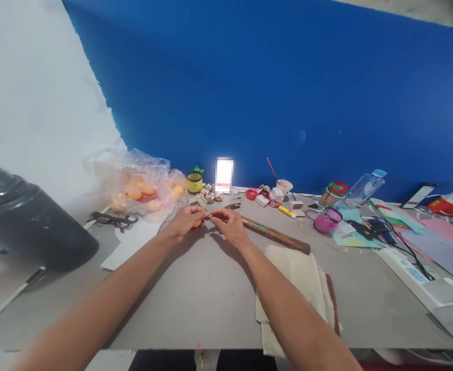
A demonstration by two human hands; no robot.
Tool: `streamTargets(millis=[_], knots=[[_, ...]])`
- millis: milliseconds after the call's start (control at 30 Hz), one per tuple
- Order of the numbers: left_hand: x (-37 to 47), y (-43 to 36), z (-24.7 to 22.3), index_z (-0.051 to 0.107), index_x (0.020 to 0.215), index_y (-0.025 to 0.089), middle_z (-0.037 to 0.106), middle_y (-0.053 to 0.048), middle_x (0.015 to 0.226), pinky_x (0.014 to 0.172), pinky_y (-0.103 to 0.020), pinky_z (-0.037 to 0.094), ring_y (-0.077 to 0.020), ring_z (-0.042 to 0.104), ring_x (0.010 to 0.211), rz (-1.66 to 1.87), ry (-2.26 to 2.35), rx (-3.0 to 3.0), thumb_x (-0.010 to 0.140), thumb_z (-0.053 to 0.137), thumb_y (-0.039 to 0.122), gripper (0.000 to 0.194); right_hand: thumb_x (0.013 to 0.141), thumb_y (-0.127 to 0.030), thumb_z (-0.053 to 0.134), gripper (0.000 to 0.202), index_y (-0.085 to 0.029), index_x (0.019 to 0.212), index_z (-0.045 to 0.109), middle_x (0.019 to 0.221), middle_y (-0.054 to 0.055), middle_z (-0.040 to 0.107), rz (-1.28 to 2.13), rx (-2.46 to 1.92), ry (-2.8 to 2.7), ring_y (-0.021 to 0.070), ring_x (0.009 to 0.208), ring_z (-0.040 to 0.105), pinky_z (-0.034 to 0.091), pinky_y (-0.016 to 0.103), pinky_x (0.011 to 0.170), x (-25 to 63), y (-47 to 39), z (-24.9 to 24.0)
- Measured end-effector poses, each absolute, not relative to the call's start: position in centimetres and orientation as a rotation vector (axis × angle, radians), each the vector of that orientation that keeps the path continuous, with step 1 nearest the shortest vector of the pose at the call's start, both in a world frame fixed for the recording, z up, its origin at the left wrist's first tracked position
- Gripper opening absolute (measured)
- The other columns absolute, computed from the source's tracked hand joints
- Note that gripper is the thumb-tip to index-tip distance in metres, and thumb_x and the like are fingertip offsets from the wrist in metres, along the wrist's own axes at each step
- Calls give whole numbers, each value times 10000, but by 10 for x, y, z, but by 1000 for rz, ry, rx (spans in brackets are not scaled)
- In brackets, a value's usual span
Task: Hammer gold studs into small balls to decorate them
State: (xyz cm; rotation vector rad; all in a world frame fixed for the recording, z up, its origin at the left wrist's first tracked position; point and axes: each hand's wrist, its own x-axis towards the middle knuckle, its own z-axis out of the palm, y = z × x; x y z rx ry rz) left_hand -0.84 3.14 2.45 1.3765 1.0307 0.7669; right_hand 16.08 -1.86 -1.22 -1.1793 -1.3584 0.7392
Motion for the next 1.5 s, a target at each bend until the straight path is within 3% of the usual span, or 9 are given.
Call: streamTargets(millis=[400,533,767,1067,1200,1367,1500], knots=[[-7,28,4,608,687,188,531,53,538,497,-210,320,-78,442,492,807,956,1211,607,824,328,270,846,-245,740,165,-268,996,804,891,11,798,443,-1411,-1630,219,872,686,517,338,818,158,-19,-22],[-3,26,4,594,698,206,519,64,561,517,-226,340,-85,452,513,902,983,1221,603,806,334,266,838,-269,752,202,-257,1036,791,908,12,797,529,-1375,-1552,214,860,696,530,331,797,154,-20,-22],[2,20,-1,557,741,230,490,67,558,550,-257,388,-119,496,535,950,1088,1288,638,751,421,291,807,-332,743,149,-211,876,797,819,11,777,814,-1284,-1314,197,769,695,550,319,751,156,-19,-17],[-13,50,28,737,828,169,685,-26,681,549,-257,434,-151,603,629,1096,1278,1430,643,756,322,242,749,-341,726,165,-208,832,779,720,7,716,819,-1300,-1185,173,700,636,516,285,635,161,-11,-24],[-13,79,34,760,756,163,733,-61,710,588,-295,485,-174,618,628,982,1365,1648,631,729,249,155,731,-368,730,183,-197,798,737,681,3,687,873,-1288,-1099,147,634,601,485,255,569,164,-8,-24],[-12,98,39,762,676,184,737,-60,699,614,-308,457,-200,630,670,880,1454,1831,614,690,206,98,716,-382,734,195,-199,768,688,703,17,699,985,-1223,-1009,127,600,597,454,224,509,166,-8,-19],[-21,84,46,741,712,164,681,-33,669,573,-275,408,-159,583,629,982,1357,1674,629,719,265,133,684,-382,775,230,-191,780,690,777,38,738,1062,-1194,-931,108,595,596,435,197,476,168,-9,-16]])
